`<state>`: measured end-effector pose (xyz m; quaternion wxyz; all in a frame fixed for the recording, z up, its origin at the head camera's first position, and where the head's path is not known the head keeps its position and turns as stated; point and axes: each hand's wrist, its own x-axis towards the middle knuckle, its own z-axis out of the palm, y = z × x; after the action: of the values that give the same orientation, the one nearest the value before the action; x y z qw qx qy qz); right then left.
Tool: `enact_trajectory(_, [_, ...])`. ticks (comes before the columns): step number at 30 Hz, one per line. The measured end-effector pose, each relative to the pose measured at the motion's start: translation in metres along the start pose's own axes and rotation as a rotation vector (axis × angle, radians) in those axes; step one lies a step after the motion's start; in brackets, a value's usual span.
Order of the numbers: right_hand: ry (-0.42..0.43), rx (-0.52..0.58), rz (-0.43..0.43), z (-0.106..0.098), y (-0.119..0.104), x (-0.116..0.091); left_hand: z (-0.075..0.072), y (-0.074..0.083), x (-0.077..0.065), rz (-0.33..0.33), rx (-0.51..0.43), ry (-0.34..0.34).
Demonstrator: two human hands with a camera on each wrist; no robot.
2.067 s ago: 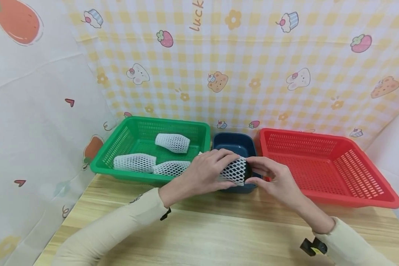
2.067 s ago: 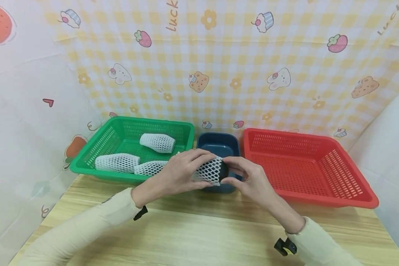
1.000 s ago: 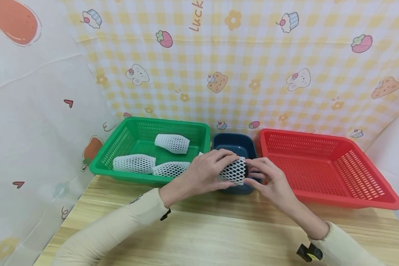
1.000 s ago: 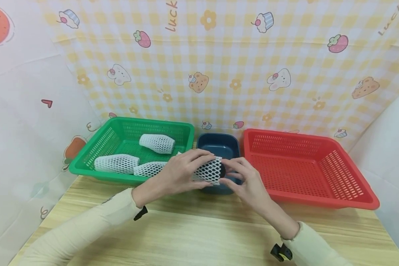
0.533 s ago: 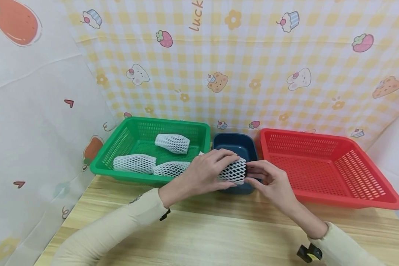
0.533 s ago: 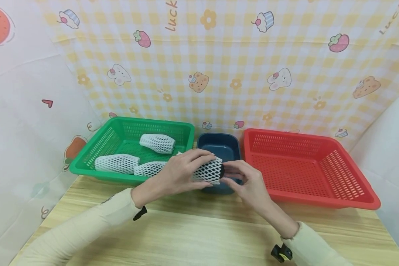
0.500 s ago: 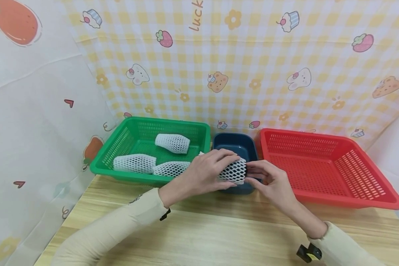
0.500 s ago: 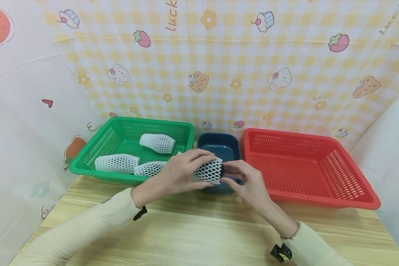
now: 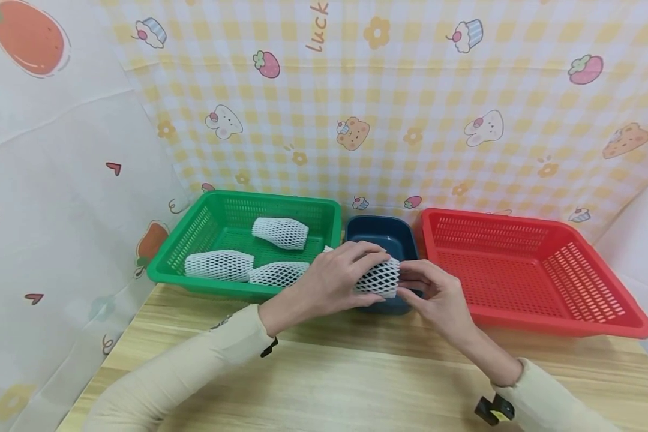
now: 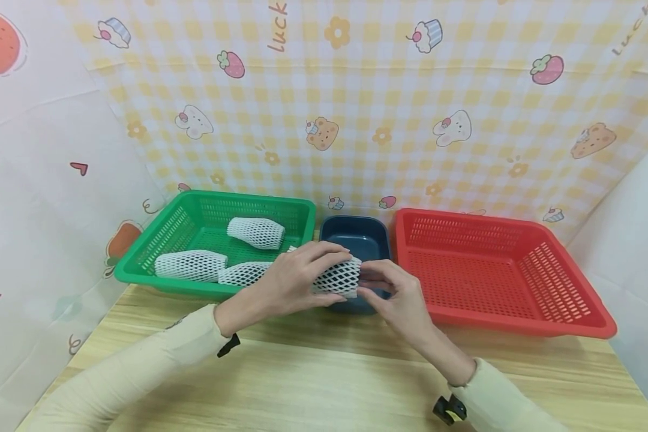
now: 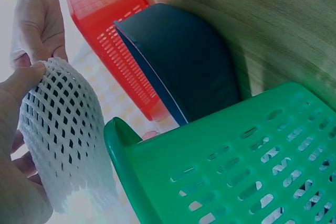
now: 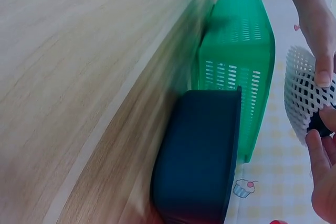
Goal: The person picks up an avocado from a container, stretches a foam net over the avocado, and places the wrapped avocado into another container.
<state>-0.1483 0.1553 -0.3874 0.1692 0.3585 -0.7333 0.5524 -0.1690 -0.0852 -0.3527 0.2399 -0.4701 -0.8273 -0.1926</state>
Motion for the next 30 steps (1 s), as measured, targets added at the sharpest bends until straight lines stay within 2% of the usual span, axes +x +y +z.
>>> enact_trajectory(8, [0.039,-0.036,-0.011,0.007,0.0,0.0,0.0,0.0,0.001,0.004,-0.01,-0.011])
enact_trajectory(20, [0.006,-0.072,-0.027,0.01,0.0,0.001,-0.001,0.001,0.001,0.007,-0.024,-0.023])
enact_trajectory(26, [-0.018,-0.116,-0.032,0.002,-0.003,0.003,-0.001,-0.001,0.0,0.011,-0.033,-0.015])
enact_trajectory(30, [-0.002,-0.094,-0.029,-0.006,-0.003,0.004,-0.001,-0.003,0.0,0.005,-0.035,-0.02])
